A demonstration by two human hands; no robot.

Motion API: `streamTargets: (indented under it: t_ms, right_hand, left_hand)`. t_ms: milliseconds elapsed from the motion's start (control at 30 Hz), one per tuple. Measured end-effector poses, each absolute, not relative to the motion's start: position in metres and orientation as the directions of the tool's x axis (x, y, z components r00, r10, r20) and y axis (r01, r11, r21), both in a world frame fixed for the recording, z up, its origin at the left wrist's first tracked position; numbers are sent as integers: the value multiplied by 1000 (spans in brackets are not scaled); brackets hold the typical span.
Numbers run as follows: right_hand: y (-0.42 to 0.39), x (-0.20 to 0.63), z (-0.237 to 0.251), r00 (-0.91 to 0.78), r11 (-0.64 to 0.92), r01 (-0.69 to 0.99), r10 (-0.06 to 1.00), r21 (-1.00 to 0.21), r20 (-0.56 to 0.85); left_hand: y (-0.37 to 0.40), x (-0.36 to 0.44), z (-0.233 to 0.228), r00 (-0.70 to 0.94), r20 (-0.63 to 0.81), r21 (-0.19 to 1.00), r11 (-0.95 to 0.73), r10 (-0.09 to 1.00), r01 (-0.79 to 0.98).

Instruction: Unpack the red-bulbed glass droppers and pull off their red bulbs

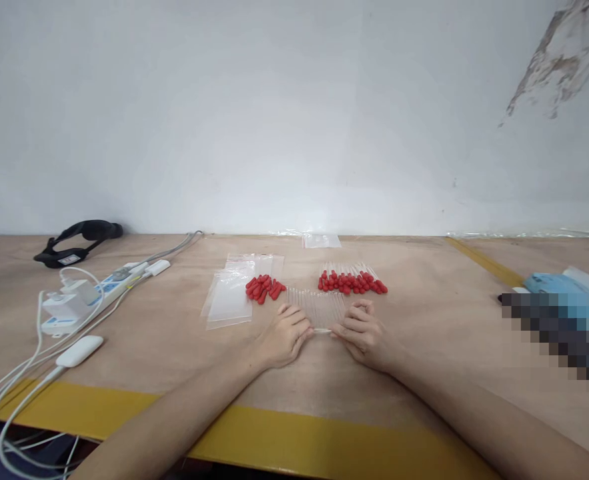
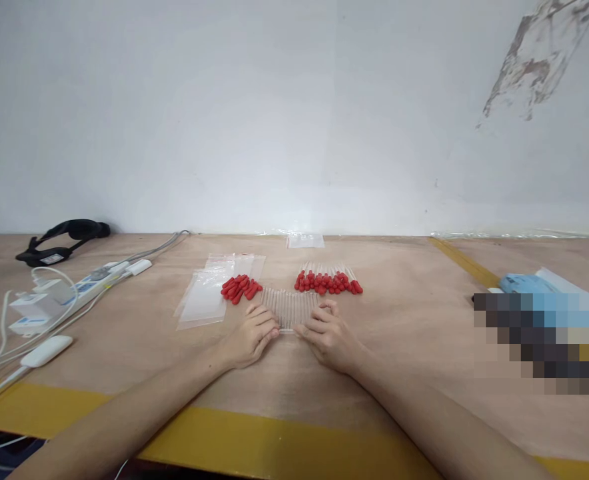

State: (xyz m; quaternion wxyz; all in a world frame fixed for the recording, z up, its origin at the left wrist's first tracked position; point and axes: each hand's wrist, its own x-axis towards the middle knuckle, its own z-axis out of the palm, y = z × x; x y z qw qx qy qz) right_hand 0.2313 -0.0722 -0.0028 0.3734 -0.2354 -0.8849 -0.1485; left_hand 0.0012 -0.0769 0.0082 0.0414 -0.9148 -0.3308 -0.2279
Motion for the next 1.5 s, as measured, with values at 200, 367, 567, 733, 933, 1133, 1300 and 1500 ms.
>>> streamTargets:
  t_ms: [200, 367, 567, 733, 933, 1133, 1300, 1500]
  right_hand:
    - [-54, 254, 1, -379, 672, 732, 543, -117, 749]
    - [-49, 257, -5, -258, 462, 864, 749, -201, 610]
    - [-52, 248, -8, -218, 384, 899, 810, -212, 545]
    - [-56, 239, -9, -233, 422, 877, 792, -231, 564]
    - [-60, 236, -13, -272, 444, 882, 753, -158, 599]
    - [-63, 234, -11, -286, 445, 884, 756, -142, 588]
    - [-65, 233, -6, -293, 446, 881, 777, -158, 557]
    - [-61, 236, -6, -235, 425, 875, 792, -233, 563]
  left_hand:
    - [-56, -37, 21, 346, 632, 279, -621, 693, 732]
    - [-8, -79, 44, -78, 479, 419, -149, 875, 896]
    - [43, -101, 40, -183, 332, 424, 27, 925, 905]
    - [57, -98, 30, -180, 289, 404, 51, 940, 913]
    - [47, -105, 40, -167, 333, 380, 30, 928, 925]
    - [33, -75, 51, -67, 431, 347, -96, 900, 933]
    - [23, -13, 47, 152, 451, 295, -307, 880, 905]
    - [27, 48, 38, 181, 371, 349, -317, 911, 882]
